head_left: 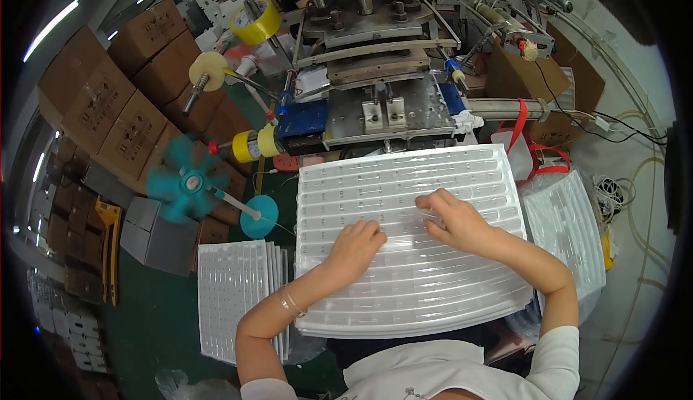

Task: Manually placing components into a large plastic tray as part of an assembly line process.

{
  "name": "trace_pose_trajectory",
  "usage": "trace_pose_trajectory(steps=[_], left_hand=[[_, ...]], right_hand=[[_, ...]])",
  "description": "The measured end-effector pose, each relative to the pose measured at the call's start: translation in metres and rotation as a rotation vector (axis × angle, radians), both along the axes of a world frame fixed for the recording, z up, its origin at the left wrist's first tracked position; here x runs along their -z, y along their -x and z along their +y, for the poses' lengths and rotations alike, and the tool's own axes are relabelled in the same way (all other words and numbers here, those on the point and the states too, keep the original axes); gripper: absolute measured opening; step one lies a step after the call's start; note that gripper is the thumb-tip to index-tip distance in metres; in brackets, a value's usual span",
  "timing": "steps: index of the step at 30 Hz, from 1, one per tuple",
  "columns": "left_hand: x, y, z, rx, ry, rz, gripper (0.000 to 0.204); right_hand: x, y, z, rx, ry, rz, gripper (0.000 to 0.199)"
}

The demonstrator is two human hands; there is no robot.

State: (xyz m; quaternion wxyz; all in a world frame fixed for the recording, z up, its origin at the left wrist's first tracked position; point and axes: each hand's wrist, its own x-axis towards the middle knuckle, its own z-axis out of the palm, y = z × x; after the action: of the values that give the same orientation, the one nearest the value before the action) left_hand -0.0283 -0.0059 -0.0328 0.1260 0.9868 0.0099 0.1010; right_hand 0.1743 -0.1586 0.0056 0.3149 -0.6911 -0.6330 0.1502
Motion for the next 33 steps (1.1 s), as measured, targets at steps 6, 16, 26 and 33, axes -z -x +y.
trace_pose_trajectory(steps=[6, 16, 26, 33], left_hand=[[-0.028, -0.005, 0.019, 0.013, 0.278, 0.166, 0.039], [-0.071, -0.168, 0.114, -0.485, -0.388, -0.555, 0.029], [-0.085, -0.090, 0.052, -0.091, 0.049, -0.456, 0.032], [-0.079, -0.025, 0.040, -0.173, 0.266, -0.263, 0.031]], right_hand=[[-0.018, -0.032, 0.004, 0.079, -0.196, 0.140, 0.018], [-0.028, -0.083, 0.064, 0.321, -0.501, 0.096, 0.026], [-0.027, -0.099, 0.161, 0.406, -0.654, -0.486, 0.022], [-0.022, -0.098, 0.151, 0.416, -0.492, -0.396, 0.034]])
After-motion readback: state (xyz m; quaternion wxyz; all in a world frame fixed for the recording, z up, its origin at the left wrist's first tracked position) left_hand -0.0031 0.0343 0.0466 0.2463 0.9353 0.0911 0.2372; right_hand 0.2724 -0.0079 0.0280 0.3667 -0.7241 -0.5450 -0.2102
